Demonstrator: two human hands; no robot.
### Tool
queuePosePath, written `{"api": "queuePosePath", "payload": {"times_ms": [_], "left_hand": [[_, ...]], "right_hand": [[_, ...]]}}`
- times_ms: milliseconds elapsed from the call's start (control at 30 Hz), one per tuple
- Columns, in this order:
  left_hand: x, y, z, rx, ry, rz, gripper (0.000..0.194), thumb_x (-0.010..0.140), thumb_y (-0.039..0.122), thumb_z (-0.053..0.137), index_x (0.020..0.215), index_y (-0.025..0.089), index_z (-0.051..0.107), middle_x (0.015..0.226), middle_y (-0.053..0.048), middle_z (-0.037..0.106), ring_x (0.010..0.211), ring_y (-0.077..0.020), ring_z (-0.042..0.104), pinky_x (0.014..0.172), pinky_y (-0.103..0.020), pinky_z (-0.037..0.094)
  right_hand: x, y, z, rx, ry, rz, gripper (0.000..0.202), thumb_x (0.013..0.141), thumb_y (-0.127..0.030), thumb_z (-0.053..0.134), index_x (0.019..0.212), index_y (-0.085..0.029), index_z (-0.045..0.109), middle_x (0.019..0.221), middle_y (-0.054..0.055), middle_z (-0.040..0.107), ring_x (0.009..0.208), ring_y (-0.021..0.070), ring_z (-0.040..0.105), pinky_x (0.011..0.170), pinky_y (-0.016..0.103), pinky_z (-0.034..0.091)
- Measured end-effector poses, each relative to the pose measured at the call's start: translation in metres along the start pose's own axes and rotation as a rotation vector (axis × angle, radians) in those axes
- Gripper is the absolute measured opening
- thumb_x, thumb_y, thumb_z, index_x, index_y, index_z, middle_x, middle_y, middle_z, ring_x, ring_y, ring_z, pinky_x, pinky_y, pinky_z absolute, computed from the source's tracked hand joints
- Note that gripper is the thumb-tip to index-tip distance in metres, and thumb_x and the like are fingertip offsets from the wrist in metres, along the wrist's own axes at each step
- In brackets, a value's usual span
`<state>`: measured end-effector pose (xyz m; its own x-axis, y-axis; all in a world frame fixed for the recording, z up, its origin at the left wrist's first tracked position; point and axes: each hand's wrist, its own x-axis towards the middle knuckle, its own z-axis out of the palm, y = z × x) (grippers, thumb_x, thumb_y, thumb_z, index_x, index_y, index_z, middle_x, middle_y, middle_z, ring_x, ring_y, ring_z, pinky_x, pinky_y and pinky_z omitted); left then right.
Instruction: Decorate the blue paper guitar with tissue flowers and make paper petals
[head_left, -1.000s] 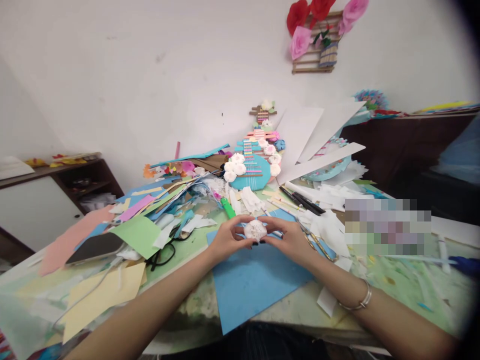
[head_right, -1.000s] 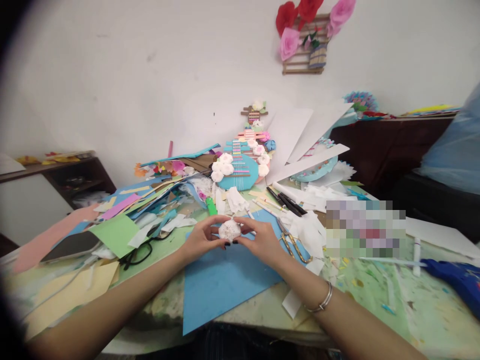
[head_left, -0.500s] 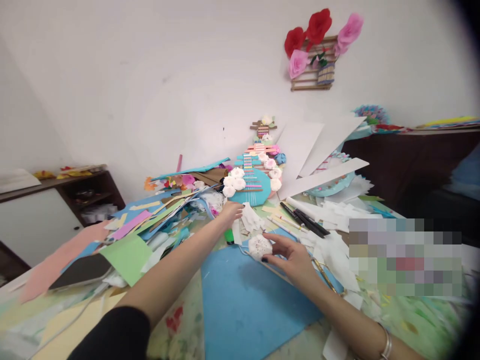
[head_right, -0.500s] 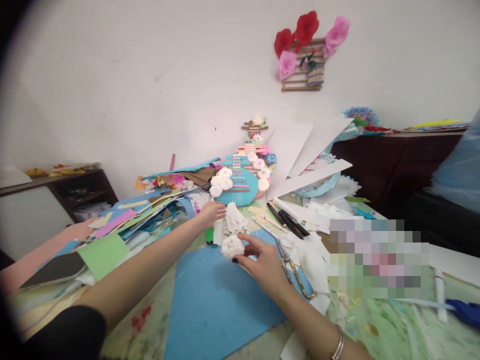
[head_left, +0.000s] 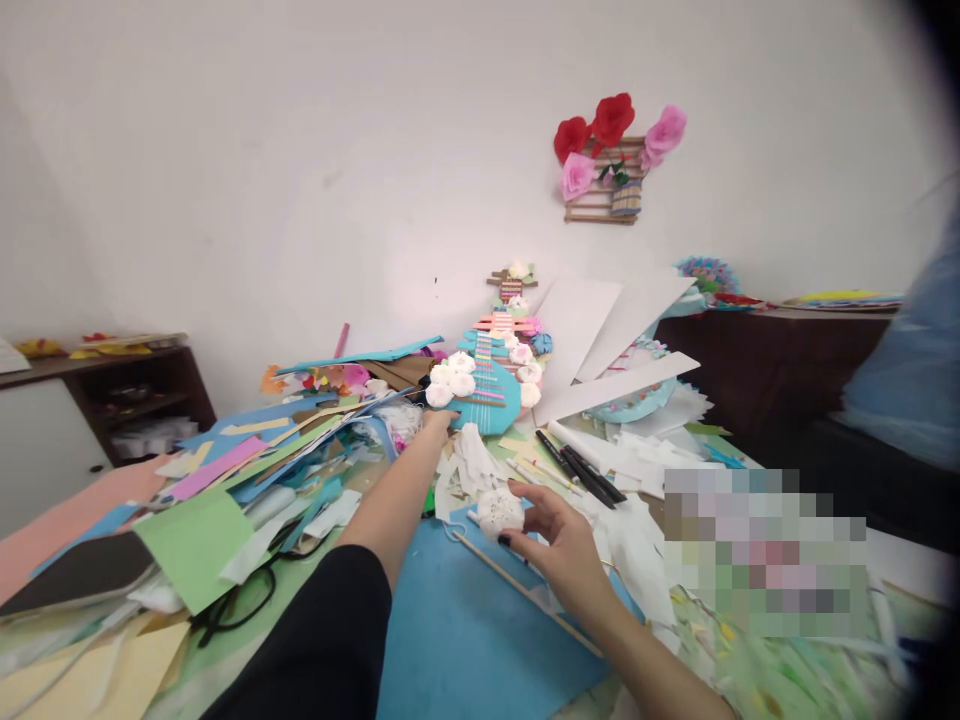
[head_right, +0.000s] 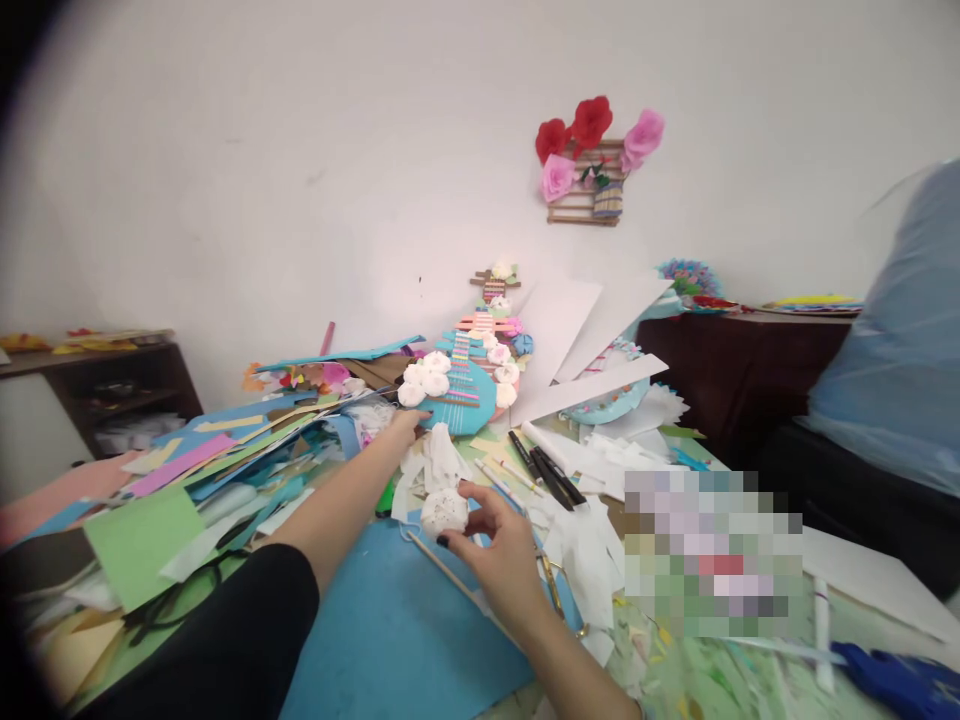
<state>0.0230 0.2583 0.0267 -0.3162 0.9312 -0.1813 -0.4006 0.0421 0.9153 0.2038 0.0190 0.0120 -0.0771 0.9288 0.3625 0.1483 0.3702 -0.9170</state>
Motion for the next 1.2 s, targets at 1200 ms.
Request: {"api": "queuePosePath", "payload": {"times_ms": [1200], "left_hand": [[-0.265,-0.006,-0.151,-0.089,-0.261,0.019,0.034,0.049,0.008,0.081,0.078,0.013,0.064,0.072,-0.004,0.070,0.060,-0.0165,0.065,0.058,-0.030,0.055]], "right_hand": [[-0.046,-0.067,-0.043,0.378,0.418,-0.255,0.042,0.063,-0.029,0.075,0.101,-0.021,0.058,0.089,0.004,0.068,0.080,0.0182,0.064,0.076,0.035,0.050]]}}
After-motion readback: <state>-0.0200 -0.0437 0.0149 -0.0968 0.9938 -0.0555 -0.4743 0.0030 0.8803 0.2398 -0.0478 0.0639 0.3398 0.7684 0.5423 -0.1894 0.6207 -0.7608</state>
